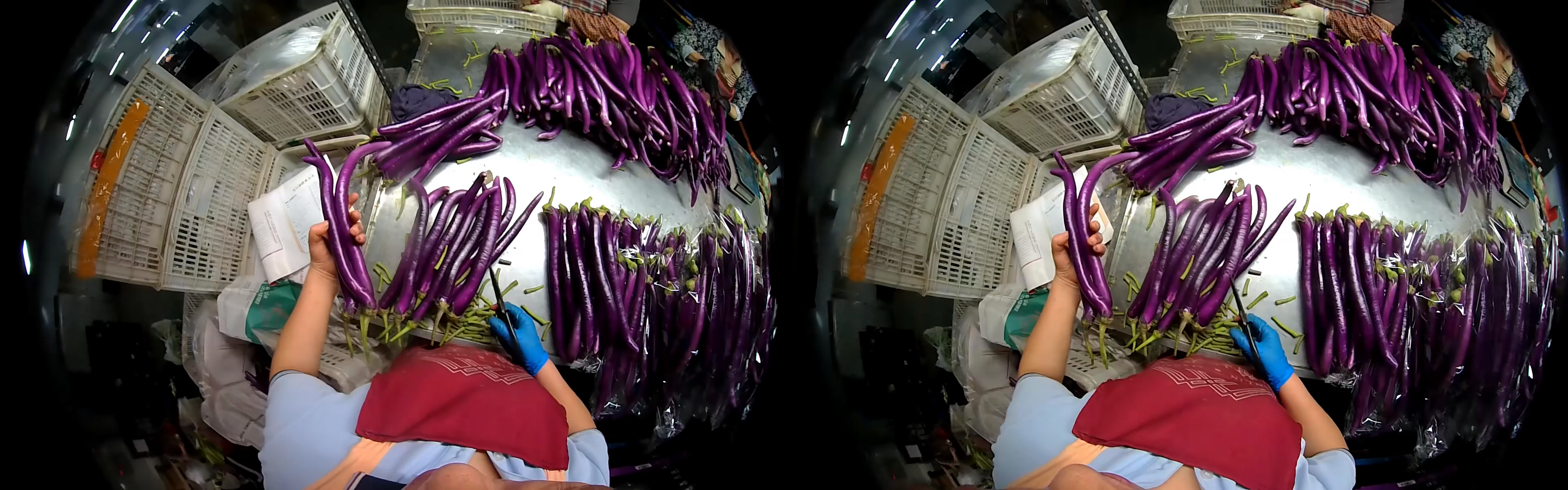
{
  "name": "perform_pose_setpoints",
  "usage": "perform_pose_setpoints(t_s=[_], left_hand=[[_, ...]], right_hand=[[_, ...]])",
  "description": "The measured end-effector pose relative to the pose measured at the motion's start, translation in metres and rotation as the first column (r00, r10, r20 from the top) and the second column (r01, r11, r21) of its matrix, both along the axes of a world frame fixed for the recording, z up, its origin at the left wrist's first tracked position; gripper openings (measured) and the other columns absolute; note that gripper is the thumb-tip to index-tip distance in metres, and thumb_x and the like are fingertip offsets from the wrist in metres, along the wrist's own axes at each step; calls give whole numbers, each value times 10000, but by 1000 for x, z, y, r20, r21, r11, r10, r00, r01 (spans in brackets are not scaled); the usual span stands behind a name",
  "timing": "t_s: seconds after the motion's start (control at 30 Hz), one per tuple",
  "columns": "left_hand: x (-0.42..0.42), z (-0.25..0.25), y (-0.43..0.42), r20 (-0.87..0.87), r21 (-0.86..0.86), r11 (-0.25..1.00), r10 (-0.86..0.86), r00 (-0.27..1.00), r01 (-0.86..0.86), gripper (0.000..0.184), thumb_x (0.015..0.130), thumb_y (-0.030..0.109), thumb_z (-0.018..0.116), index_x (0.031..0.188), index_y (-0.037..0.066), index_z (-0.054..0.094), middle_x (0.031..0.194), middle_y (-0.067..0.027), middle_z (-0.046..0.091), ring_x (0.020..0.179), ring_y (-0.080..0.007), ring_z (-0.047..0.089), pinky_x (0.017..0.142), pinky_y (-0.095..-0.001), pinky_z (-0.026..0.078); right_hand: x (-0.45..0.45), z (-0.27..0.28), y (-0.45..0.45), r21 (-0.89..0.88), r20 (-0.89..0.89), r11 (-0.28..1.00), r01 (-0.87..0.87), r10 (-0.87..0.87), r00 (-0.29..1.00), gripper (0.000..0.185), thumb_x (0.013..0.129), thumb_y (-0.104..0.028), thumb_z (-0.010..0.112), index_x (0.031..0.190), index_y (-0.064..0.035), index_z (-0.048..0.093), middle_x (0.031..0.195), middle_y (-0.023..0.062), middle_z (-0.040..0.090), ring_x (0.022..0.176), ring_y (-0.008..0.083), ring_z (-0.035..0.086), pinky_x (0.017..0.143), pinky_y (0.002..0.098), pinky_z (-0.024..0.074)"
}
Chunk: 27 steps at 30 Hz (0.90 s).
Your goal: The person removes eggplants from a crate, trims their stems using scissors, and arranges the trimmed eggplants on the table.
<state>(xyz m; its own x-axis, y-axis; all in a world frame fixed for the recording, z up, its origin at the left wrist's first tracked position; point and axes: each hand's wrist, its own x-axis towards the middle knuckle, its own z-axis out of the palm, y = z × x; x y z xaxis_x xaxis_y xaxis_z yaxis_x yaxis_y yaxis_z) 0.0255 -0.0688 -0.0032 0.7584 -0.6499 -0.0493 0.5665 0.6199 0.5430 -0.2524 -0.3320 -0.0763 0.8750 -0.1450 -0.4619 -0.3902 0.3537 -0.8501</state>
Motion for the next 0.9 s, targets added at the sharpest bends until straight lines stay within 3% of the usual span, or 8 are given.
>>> perform_pose_setpoints(t_s=[0.1,0.2,0.27,0.47,0.7,0.73,0.83,0.9], left_hand=[[3,0,-20,30,-123,991,-49,998,52,752,676,248,594,1319,-21,311,993,-124,574,760,-182,565,699,-321,499],[1,3,-53,23,-246,955,-163,986,163,732,705,246,582,1328,-16,299,989,-112,552,756,-166,542,703,-309,476],[-3,12,-80,-11,-268,938,-230,973,219,759,702,204,643,1333,-4,276,946,-89,513,746,-152,516,693,-283,451],[-17,10,-141,-80,-265,910,-350,933,318,685,710,179,573,1308,-42,322,932,-137,544,750,-195,524,717,-334,461],[-33,0,-180,-65,-266,876,-433,899,403,679,701,184,584,1294,-39,341,906,-128,552,749,-191,530,712,-330,461],[-38,4,-185,-62,-230,888,-421,905,398,678,693,186,595,1287,-30,350,848,-98,537,722,-176,520,696,-320,454],[-43,1,-197,-18,-264,855,-467,884,447,674,683,185,606,1278,-17,362,795,-66,501,688,-159,499,667,-306,439],[-45,4,-202,-7,-218,869,-456,890,444,675,681,181,617,1280,10,358,756,-47,466,661,-148,474,635,-286,419]], right_hand=[[1,19,-3,58,31,989,-135,133,991,435,818,-193,668,1186,-25,506,877,5,563,763,73,510,680,209,428],[-3,25,-10,-221,149,916,-335,372,916,524,800,-242,689,1216,-4,478,960,55,581,823,124,536,756,252,441],[-1,36,-16,-443,146,783,-438,544,826,588,783,-295,701,1225,10,460,972,92,580,844,149,549,781,282,445],[-7,77,-26,-369,140,785,-497,575,806,624,770,-351,702,1233,-6,463,921,104,590,848,162,558,777,285,446],[-19,71,-26,-290,86,825,-486,528,845,637,776,-398,683,1241,-20,468,910,99,604,829,157,557,777,283,443],[-18,74,-25,-220,46,836,-503,524,850,625,776,-306,706,1268,-20,448,1015,78,594,901,119,548,840,269,438],[-17,73,-24,-339,57,832,-439,484,873,578,771,-301,712,1232,-29,493,966,75,613,893,117,557,827,262,443],[-19,71,-25,-460,60,806,-372,446,893,413,791,-314,685,1062,-21,579,798,109,595,745,118,521,715,276,450]])
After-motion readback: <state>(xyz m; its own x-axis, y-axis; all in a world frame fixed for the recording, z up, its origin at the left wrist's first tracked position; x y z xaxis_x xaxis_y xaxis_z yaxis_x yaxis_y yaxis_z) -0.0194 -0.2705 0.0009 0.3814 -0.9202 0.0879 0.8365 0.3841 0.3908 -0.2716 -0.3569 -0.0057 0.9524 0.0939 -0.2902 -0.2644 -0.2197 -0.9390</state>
